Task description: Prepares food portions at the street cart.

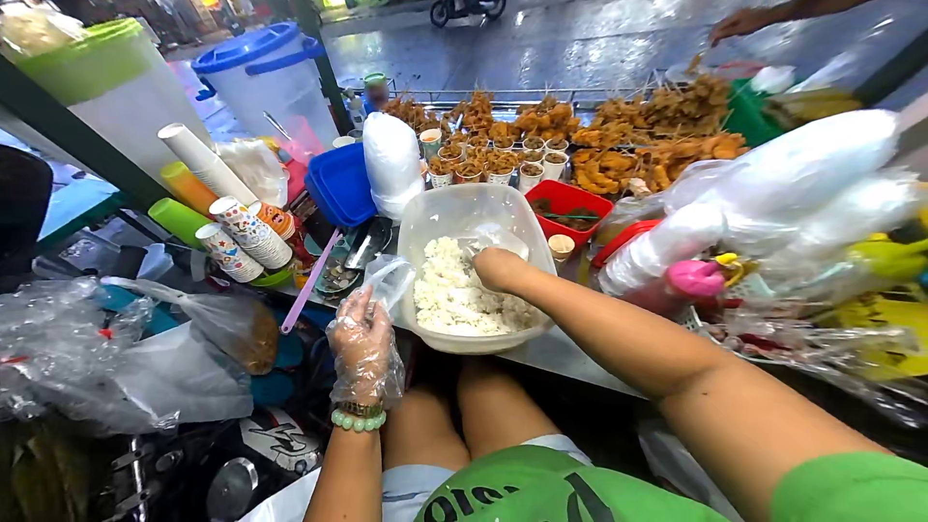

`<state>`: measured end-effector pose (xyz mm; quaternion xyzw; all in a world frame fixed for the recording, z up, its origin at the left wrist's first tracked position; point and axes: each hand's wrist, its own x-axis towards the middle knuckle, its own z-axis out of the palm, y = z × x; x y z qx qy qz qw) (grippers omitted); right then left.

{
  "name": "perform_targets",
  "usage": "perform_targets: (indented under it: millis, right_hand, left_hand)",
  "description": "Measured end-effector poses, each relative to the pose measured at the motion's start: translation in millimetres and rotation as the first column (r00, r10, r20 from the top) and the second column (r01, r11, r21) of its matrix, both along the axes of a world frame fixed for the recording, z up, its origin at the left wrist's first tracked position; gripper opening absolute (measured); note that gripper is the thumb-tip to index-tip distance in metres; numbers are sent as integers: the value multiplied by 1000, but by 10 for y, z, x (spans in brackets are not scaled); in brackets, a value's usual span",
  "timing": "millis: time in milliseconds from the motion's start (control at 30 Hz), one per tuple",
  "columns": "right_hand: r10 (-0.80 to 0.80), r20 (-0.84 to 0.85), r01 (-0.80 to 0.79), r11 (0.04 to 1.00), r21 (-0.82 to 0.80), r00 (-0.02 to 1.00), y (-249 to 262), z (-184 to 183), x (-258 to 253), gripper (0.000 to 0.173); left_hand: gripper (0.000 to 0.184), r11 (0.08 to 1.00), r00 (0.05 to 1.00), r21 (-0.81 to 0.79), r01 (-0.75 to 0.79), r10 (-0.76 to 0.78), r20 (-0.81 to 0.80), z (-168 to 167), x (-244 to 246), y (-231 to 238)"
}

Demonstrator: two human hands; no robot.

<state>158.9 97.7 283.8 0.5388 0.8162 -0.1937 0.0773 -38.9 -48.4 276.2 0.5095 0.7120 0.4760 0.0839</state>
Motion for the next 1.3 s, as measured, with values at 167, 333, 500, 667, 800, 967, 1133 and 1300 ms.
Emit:
perform_targets:
  millis: [167, 333, 500, 667, 800, 967, 1133, 1300]
  right_hand:
    - [-66, 134, 70, 997, -26, 989, 222, -58, -80, 25]
    - [-63, 191, 50, 996, 74, 979, 249, 94, 89, 23]
    - [180, 100, -202, 934, 295, 979, 163, 158, 411, 46]
    - [311, 141, -336, 917, 214, 940, 82, -54, 377, 41]
    - [341, 145, -357, 929, 102, 929, 96, -103, 273, 40]
    - [369, 113, -381, 917, 120, 923, -105, -185, 370, 33]
    - [314, 51, -313, 949, -32, 948, -230, -183, 304, 35]
    - [264, -83, -272, 957, -101, 961, -248, -203, 239, 37]
  left_hand:
    - [33, 972, 985, -168, 162, -170, -36, -15, 211, 424]
    - [34, 960, 953, -181, 213, -245, -179, -80, 181, 738]
    - [33, 969, 968, -188, 158, -190, -165, -334, 144, 772]
    - [32, 976, 974, -194, 102, -138, -182, -334, 174, 720]
    - [32, 974, 969, -203, 105, -146, -199, -325, 183, 671]
    - [32, 975, 974, -205, 89, -129, -189, -311, 183, 685]
    - [32, 975, 973, -209, 71, -113, -199, -304, 200, 685]
    - [31, 976, 978, -203, 78, -115, -174, -315, 191, 670]
